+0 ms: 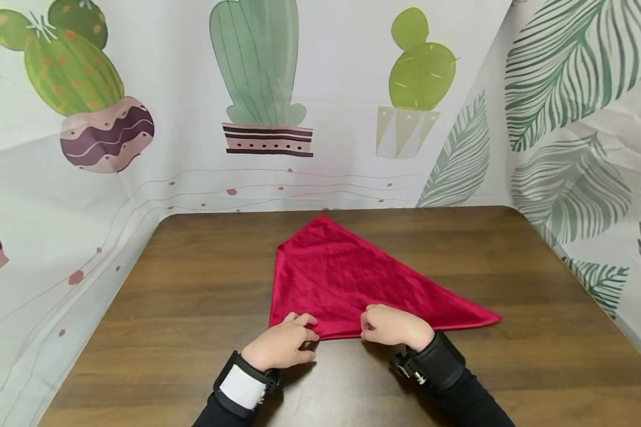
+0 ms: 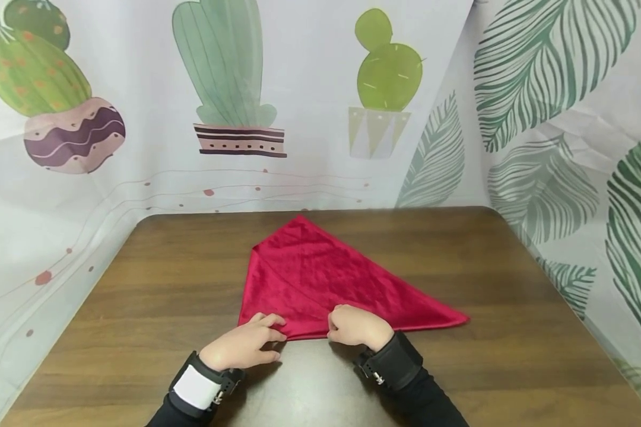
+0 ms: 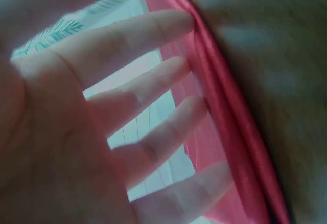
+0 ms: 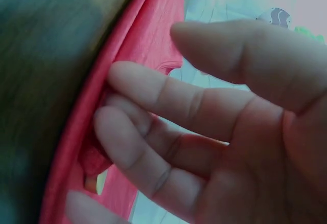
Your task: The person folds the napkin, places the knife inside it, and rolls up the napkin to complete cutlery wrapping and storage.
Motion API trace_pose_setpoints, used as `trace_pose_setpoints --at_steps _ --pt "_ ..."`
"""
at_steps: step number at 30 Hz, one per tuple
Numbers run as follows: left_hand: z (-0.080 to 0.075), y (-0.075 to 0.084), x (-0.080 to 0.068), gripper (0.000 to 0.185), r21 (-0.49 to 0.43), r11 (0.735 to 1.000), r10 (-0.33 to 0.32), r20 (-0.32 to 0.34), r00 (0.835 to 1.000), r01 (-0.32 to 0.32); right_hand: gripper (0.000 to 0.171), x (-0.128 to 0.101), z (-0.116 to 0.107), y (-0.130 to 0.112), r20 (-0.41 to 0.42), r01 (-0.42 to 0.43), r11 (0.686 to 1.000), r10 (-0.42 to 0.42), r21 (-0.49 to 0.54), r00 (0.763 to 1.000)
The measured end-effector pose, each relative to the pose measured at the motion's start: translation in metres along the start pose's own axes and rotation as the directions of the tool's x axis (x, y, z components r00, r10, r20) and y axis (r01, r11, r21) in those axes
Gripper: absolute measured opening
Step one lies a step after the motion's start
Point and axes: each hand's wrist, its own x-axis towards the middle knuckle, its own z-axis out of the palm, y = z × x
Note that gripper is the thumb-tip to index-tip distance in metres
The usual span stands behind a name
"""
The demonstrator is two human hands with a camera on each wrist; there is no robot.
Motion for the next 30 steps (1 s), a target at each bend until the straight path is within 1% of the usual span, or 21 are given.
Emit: trace_pose_setpoints --at_steps 2,4,7,8,9,10,13,16,18,20,22,24,26,28,30 --pt "-0.002 -0.007 -0.002 0.021 0.011 1.000 0.014 -0.024 1.000 -0.014 0.017 0.001 0.002 -0.001 -0.028 0.015 1.000 -0.015 -0.008 0.999" --pt "-0.005 -0.014 -0.006 0.019 0.022 1.000 0.003 -0.061 0.998 -0.002 0.014 0.002 0.004 -0.003 -0.082 0.055 0.998 -0.058 -0.037 0.995" --pt "-0.009 -0.026 -0.010 0.018 0.026 0.998 -0.058 -0.101 0.993 0.061 0.003 0.004 0.008 -0.010 -0.133 0.109 0.988 -0.123 -0.108 0.984" --pt "-0.010 -0.029 -0.011 0.019 0.021 0.996 -0.084 -0.102 0.991 0.086 0.004 0.005 0.009 -0.013 -0.131 0.123 0.985 -0.139 -0.125 0.982" --pt "-0.011 -0.032 -0.012 0.019 0.019 0.994 -0.104 -0.096 0.990 0.107 0.010 0.005 0.011 -0.015 -0.120 0.133 0.981 -0.151 -0.145 0.981" --pt "-0.010 -0.034 -0.012 0.019 0.019 0.993 -0.116 -0.088 0.989 0.118 0.016 0.005 0.011 -0.018 -0.099 0.129 0.979 -0.145 -0.157 0.984" --pt "-0.008 -0.040 -0.012 0.021 0.004 0.992 -0.129 -0.055 0.990 0.129 0.026 0.004 0.013 -0.025 -0.030 0.100 0.980 -0.106 -0.171 0.994" --pt "-0.007 -0.041 -0.011 0.023 -0.025 0.990 -0.143 -0.026 0.989 0.142 0.029 0.003 0.013 -0.029 0.001 0.071 0.978 -0.072 -0.198 0.997" --pt "-0.008 -0.041 -0.010 0.026 -0.041 0.986 -0.165 -0.004 0.986 0.164 0.029 0.002 0.012 -0.029 0.009 0.069 0.976 -0.069 -0.204 0.998" --pt "-0.010 -0.040 -0.008 0.029 -0.038 0.981 -0.189 0.024 0.982 0.190 0.028 0.002 0.012 -0.029 0.008 0.069 0.974 -0.069 -0.215 0.998" --pt "-0.014 -0.041 -0.004 0.034 -0.024 0.973 -0.227 0.068 0.972 0.229 0.027 0.002 0.012 -0.028 0.002 0.074 0.973 -0.075 -0.219 0.997" --pt "-0.017 -0.045 0.002 0.040 -0.003 0.963 -0.267 0.112 0.957 0.269 0.026 0.002 0.013 -0.027 -0.003 0.080 0.972 -0.082 -0.222 0.997" --pt "-0.020 -0.051 0.010 0.046 0.021 0.950 -0.312 0.152 0.938 0.312 0.026 0.003 0.013 -0.026 -0.007 0.078 0.972 -0.082 -0.222 0.997" --pt "-0.023 -0.059 0.018 0.050 0.045 0.941 -0.337 0.176 0.925 0.335 0.027 0.003 0.013 -0.026 -0.005 0.074 0.974 -0.077 -0.216 0.997" --pt "-0.026 -0.067 0.025 0.053 0.072 0.935 -0.356 0.186 0.916 0.348 0.027 0.004 0.014 -0.026 -0.001 0.068 0.975 -0.070 -0.210 0.998"
